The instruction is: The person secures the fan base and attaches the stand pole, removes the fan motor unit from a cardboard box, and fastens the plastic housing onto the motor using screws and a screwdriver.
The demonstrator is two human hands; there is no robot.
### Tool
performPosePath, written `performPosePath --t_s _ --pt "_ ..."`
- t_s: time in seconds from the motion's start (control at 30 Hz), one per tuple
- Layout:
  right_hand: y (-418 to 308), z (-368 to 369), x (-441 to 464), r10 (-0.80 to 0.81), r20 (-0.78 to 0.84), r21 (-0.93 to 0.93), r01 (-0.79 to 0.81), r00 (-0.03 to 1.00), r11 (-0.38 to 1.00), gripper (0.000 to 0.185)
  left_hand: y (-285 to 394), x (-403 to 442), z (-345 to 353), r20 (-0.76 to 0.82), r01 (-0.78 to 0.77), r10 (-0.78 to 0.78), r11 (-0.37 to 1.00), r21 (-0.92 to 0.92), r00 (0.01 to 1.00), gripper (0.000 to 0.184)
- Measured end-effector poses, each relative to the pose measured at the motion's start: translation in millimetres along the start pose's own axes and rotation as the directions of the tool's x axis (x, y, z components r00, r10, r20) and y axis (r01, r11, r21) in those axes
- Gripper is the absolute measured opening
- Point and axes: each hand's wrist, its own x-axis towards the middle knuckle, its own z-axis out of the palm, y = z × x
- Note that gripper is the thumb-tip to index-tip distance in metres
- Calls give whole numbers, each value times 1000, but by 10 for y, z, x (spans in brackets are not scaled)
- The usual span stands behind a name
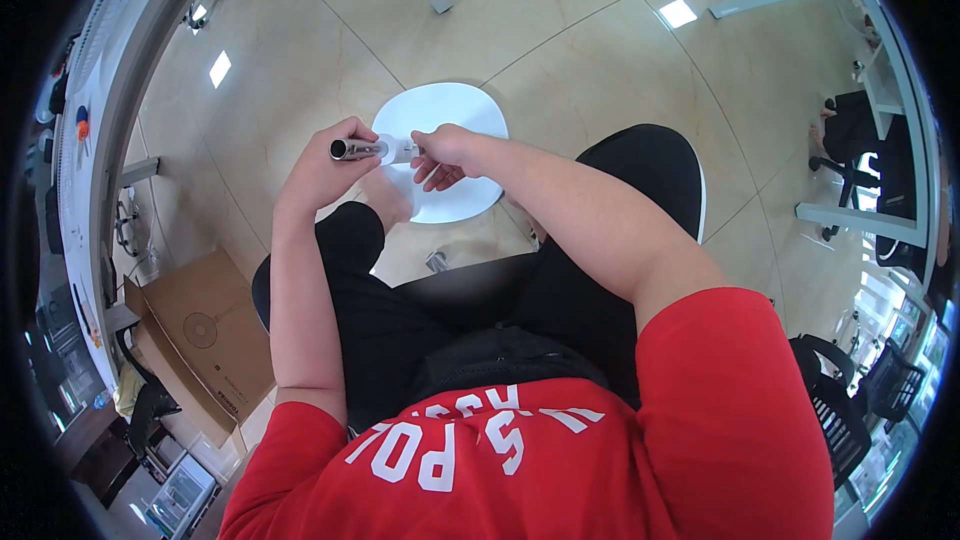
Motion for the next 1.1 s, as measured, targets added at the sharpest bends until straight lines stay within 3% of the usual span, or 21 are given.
performPosePath --t_s 0.1,0.23,0.3,0.43,0.5,0.53,0.6,0.63,0.7,0.8,0.9,1.0,1.1 --pt "20 54 16 -74 -109 31 78 991 996 46 -8 1 6 1 2 -2 1000 -6 1000 26" --pt "-76 115 -61 -50 -181 82 66 982 994 47 -13 5 -1 1 -11 11 1000 13 1000 26" --pt "12 93 34 -255 -122 -23 254 959 967 52 -18 6 -1 1 -4 4 1000 7 1000 26" --pt "56 -24 168 -196 2 -36 196 981 980 54 -6 -3 -6 7 -3 3 1000 -5 1000 26" --pt "-23 -36 49 -51 60 57 48 997 997 51 -13 0 -2 8 1 -1 1000 -10 1000 26" --pt "-58 -6 5 -51 60 57 47 997 997 51 -18 0 -4 9 4 -4 1000 -14 1000 26" --pt "-106 99 -103 -46 -107 36 51 993 998 45 -16 -2 -5 4 -4 4 1000 -8 1000 26" --pt "-90 117 -104 -46 -106 35 50 993 998 45 -15 -4 -5 1 -13 13 1000 -2 1000 25" --pt "-10 120 -38 -226 -96 -81 219 969 972 55 -15 -6 -1 3 -9 10 1000 -7 1000 25" --pt "9 22 61 -164 21 -88 165 986 982 60 -11 -2 -3 7 -4 4 1000 -18 1000 25" --pt "-57 -8 -25 -41 -11 1 41 999 999 55 -12 0 -3 7 1 -1 1000 -16 1000 25" --pt "-110 73 -100 -91 -102 -105 80 991 991 47 -6 -5 0 4 8 -7 1000 -12 1000 25" --pt "-43 34 10 -148 -42 -208 136 988 969 47 8 -5 -6 4 16 -16 1000 -4 1000 25"
